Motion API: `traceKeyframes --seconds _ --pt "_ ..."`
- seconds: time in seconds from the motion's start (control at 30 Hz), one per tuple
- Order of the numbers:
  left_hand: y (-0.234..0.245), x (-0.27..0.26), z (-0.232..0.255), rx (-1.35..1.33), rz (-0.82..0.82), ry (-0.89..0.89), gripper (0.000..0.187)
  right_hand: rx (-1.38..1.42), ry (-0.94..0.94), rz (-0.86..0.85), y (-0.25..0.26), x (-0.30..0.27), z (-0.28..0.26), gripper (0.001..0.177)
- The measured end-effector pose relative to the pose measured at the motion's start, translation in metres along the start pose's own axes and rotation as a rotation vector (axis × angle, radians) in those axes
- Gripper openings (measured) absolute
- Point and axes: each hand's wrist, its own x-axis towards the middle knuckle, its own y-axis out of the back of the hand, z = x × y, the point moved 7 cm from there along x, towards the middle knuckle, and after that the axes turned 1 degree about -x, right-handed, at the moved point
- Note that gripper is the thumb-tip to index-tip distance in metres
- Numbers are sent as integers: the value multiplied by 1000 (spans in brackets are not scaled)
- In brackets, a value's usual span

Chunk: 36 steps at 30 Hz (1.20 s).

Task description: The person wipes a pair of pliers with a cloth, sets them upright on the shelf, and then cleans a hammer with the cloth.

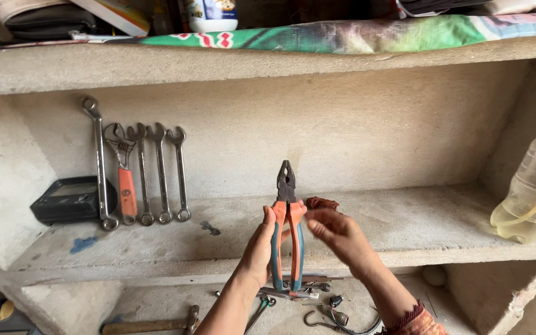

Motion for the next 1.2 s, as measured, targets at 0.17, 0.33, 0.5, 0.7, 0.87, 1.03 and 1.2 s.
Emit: traceKeyframes --seconds 0.17,0.33,0.5,0.7,0.87,1.03,1.2 --pt "14 -5 1 41 -29 -32 96 88 -53 -117 -31 -7 -2 48" --pt "33 -11 1 22 -13 -29 96 113 7 -117 -51 -11 -21 43" --pt "58 -11 10 106 -4 -20 100 -1 -82 -84 -80 -1 -31 44" --pt "99 -8 21 126 -53 -69 99 -141 -59 15 -112 17 -55 43" --pt "152 4 10 203 -3 65 97 -167 -102 110 -137 47 -51 44" --pt "206 4 24 283 33 -96 81 -191 -24 231 -154 84 -47 40" --pt "241 -24 48 1329 325 -596 73 -285 16 333 -168 119 -38 37"
